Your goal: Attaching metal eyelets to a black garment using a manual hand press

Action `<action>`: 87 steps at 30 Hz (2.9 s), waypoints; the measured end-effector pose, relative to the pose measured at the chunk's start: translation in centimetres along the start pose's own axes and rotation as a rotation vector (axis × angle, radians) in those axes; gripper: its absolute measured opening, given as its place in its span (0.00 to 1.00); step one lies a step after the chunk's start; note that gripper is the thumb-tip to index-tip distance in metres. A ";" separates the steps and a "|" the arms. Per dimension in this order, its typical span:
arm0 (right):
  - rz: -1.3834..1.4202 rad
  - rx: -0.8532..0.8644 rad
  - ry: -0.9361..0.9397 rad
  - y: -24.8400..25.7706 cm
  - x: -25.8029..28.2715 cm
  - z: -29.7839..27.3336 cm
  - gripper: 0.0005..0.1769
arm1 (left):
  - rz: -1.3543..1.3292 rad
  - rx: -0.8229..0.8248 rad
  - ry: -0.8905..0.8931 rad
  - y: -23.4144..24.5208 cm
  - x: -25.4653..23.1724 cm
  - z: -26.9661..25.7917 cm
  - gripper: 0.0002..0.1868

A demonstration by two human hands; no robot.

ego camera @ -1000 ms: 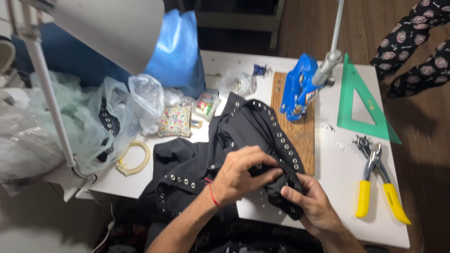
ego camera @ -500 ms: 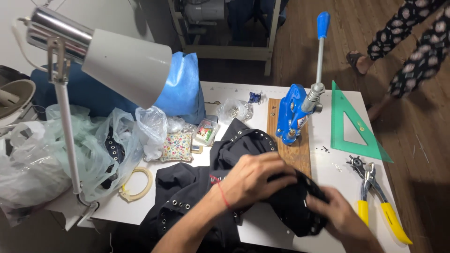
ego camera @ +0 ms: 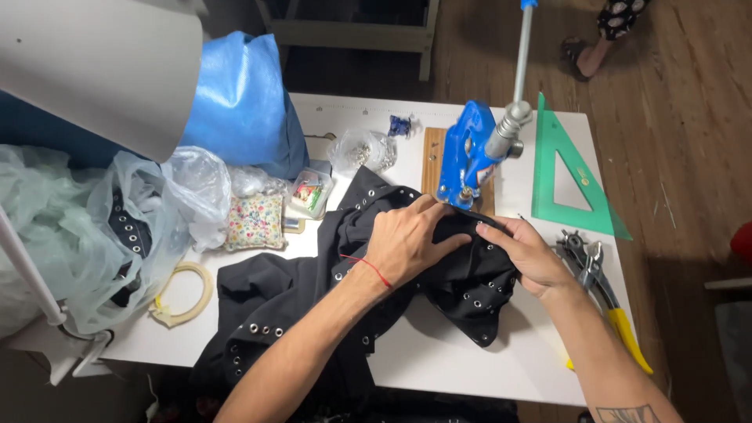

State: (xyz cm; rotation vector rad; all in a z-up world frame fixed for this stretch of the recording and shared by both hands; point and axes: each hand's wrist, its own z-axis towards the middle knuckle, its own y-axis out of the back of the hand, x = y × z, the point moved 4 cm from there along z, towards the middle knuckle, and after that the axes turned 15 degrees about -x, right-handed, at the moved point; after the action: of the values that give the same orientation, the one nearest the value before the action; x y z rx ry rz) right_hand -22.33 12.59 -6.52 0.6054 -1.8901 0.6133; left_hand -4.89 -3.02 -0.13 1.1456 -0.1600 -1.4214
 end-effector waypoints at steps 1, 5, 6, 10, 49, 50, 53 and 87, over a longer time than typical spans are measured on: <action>-0.004 -0.010 0.028 -0.7 1.0 0.3 0.14 | 0.002 0.009 0.009 -0.2 0.5 0.6 0.26; -0.109 -0.043 0.178 -0.2 1.7 4.5 0.12 | 0.033 0.016 0.008 -2.2 2.6 3.0 0.25; -0.110 -0.049 0.176 -0.2 1.8 4.7 0.12 | 0.029 0.020 0.006 -2.3 2.6 3.1 0.25; -0.201 -0.043 0.351 -0.6 2.7 7.0 0.10 | 0.070 0.047 0.013 -2.3 3.1 4.8 0.23; -0.839 -0.274 0.822 -1.6 6.7 3.8 0.07 | -0.122 -0.134 -0.351 -6.3 3.1 2.8 0.10; -0.755 -0.218 0.849 -2.1 6.6 3.1 0.08 | -0.188 -0.033 -0.214 -6.9 3.7 3.0 0.09; -0.707 -0.191 0.852 -1.2 4.9 3.8 0.09 | -0.281 0.069 -0.033 -6.0 3.8 3.4 0.10; -1.306 -0.251 1.174 -0.4 12.8 -6.6 0.10 | -0.372 -0.220 -0.086 -8.8 5.4 3.3 0.17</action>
State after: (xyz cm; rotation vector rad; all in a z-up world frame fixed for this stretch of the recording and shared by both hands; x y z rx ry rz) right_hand -22.26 14.86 7.76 0.8704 -0.2477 -0.1780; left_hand -11.88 -6.97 -7.40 0.9639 0.1556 -1.7688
